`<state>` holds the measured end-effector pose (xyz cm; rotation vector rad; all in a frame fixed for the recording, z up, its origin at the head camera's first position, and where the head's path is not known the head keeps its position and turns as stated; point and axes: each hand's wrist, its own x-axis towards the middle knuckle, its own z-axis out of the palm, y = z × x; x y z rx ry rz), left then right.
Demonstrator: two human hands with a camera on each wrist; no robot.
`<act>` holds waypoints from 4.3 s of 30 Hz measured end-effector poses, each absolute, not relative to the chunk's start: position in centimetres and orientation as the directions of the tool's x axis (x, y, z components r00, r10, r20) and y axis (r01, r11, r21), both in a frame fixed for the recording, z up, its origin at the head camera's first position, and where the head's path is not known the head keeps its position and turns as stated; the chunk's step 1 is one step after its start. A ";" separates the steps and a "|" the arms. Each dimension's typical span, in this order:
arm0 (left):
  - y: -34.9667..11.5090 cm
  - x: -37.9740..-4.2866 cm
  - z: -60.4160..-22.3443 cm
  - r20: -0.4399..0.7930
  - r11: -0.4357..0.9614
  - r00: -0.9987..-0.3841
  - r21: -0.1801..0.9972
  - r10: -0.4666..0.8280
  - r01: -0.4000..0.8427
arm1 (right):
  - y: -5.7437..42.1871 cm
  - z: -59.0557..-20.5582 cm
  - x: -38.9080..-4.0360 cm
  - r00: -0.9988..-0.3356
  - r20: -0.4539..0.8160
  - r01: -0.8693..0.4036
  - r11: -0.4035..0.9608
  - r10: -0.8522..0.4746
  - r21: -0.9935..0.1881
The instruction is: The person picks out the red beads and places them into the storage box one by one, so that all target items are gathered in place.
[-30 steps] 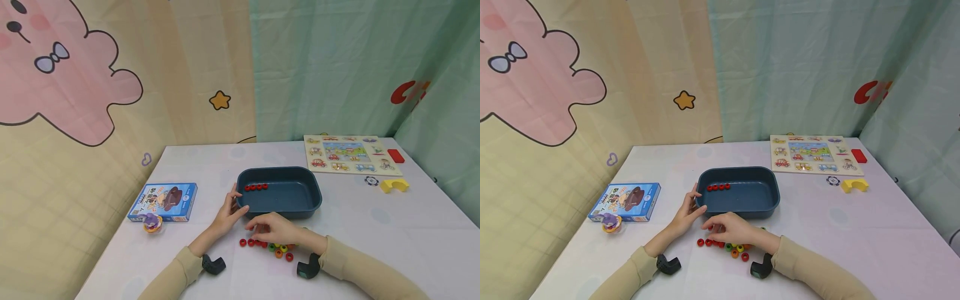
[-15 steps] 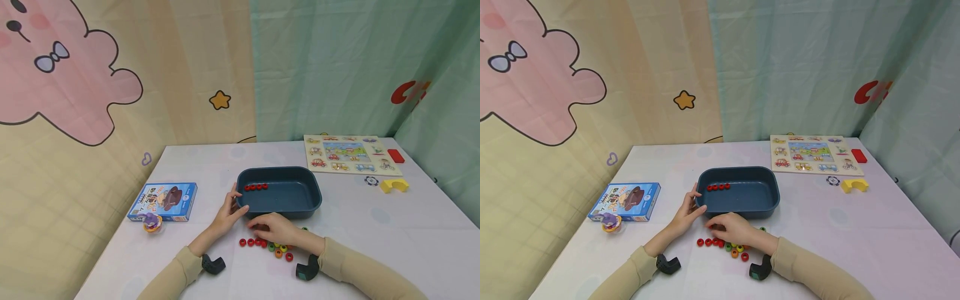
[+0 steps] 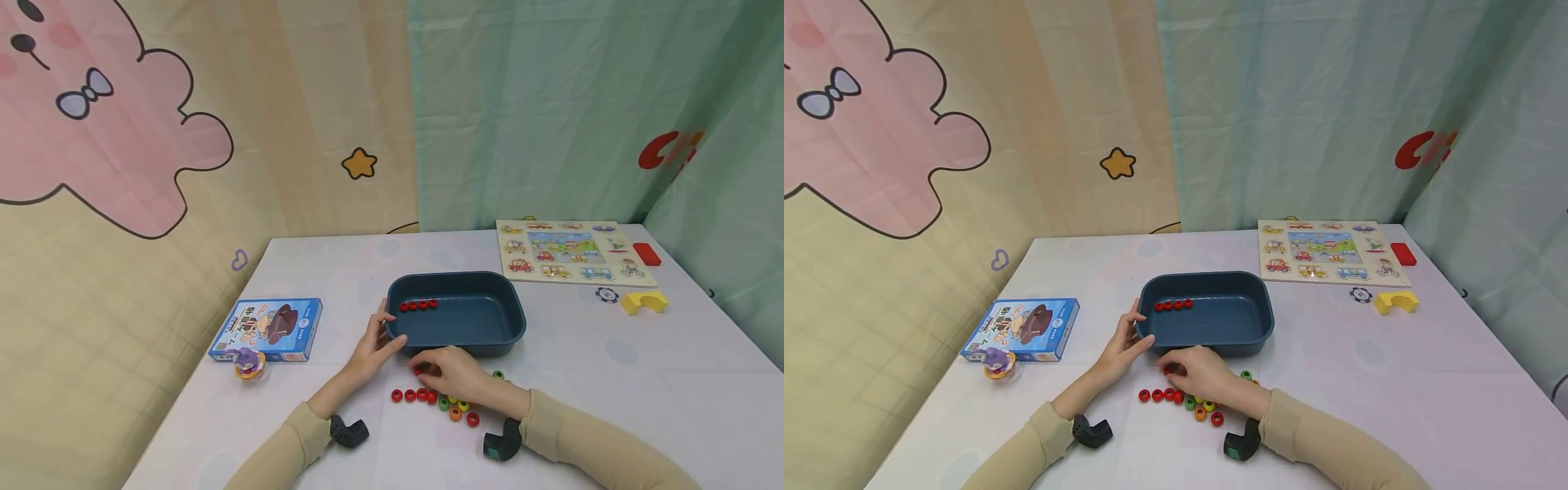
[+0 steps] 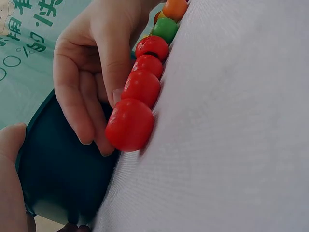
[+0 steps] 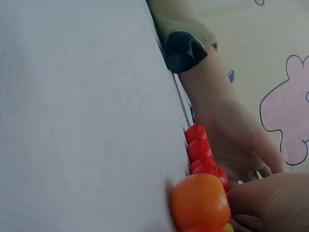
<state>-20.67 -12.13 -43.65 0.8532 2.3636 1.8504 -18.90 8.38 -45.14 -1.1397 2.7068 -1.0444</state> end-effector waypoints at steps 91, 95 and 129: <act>-12.1 -20.7 -43.7 0.309 0.179 -0.854 0.894 0.418 0.411 | 15.3 -32.6 -25.3 -0.618 0.217 -0.628 0.309 -0.755 -0.714; -12.2 -20.6 -43.7 0.309 0.181 -0.852 0.892 0.422 0.413 | 16.2 -33.8 -22.2 -0.586 0.205 -0.616 0.266 -0.784 -0.741; -12.1 -20.7 -43.8 0.303 0.173 -0.854 0.898 0.423 0.404 | 16.9 -44.3 -16.4 -0.599 0.091 -0.516 0.297 -0.796 -0.803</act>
